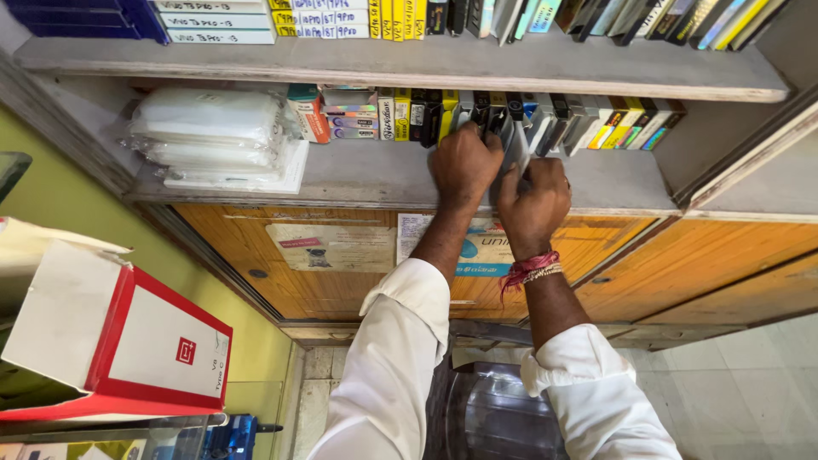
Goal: The person retrieves small boxes from a shelf, places them on a glass counter, and arranges them. They handle several boxes and a smartphone, moving items between the shelf and the counter.
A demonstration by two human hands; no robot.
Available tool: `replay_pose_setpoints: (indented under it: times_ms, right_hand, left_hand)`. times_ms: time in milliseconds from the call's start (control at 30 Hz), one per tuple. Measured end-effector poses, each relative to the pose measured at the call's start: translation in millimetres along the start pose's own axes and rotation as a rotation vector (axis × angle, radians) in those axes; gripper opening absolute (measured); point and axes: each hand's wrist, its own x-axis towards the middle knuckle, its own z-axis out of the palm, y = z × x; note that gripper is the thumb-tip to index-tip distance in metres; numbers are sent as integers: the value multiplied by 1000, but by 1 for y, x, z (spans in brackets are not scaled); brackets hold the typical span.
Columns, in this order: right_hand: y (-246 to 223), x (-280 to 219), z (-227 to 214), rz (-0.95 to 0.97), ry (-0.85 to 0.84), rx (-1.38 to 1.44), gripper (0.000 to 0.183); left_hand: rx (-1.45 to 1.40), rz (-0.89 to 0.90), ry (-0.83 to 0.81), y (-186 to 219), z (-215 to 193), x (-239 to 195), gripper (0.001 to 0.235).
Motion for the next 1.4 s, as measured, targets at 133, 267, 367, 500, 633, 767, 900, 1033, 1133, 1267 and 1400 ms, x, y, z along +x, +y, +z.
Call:
replay_pose_setpoints:
  times_ms: [133,267,367,500,633,767,900,1033,1133,1267,1400]
  right_hand:
    - [-6,3,-5,171,-19,-14,23]
    - [-7,25,5,302,-11,-29,33]
    - [-6,30,4,342,-54,-52,32]
    - [-3,20,-4,269,-56,-69,33]
    - [1,11,-18,211,-45,67,37]
    - [-2,3,-22,208,-48,52,42]
    - [-7,-10,-33,186,-16,104,42]
    - [-10,-31,-61,123,100,204,25]
    - [-11,-65,-91,176,173,281,21]
    - [2,-92,-131,269,273,389,21]
    - [3,-117,-165,420,295,495,23]
  left_hand:
    - [-24,36,52,-5,8,-3,23]
    - [-60,45,106,-3,6,-4,26]
    - [-145,110,16,-3,-2,-13,38]
    - [-200,211,-142,-1,-12,-18,52]
    - [-337,244,-156,-2,-8,-16,39]
    - [-338,178,-185,-8,5,-10,25]
    - [-305,242,-143,-12,9,-10,19]
    - [-314,334,-167,-9,3,-13,31]
    - [-306,319,-141,-9,-2,-19,41]
    - [-117,312,-44,3,-6,-22,52]
    - [-136,431,129,14,-14,-25,67]
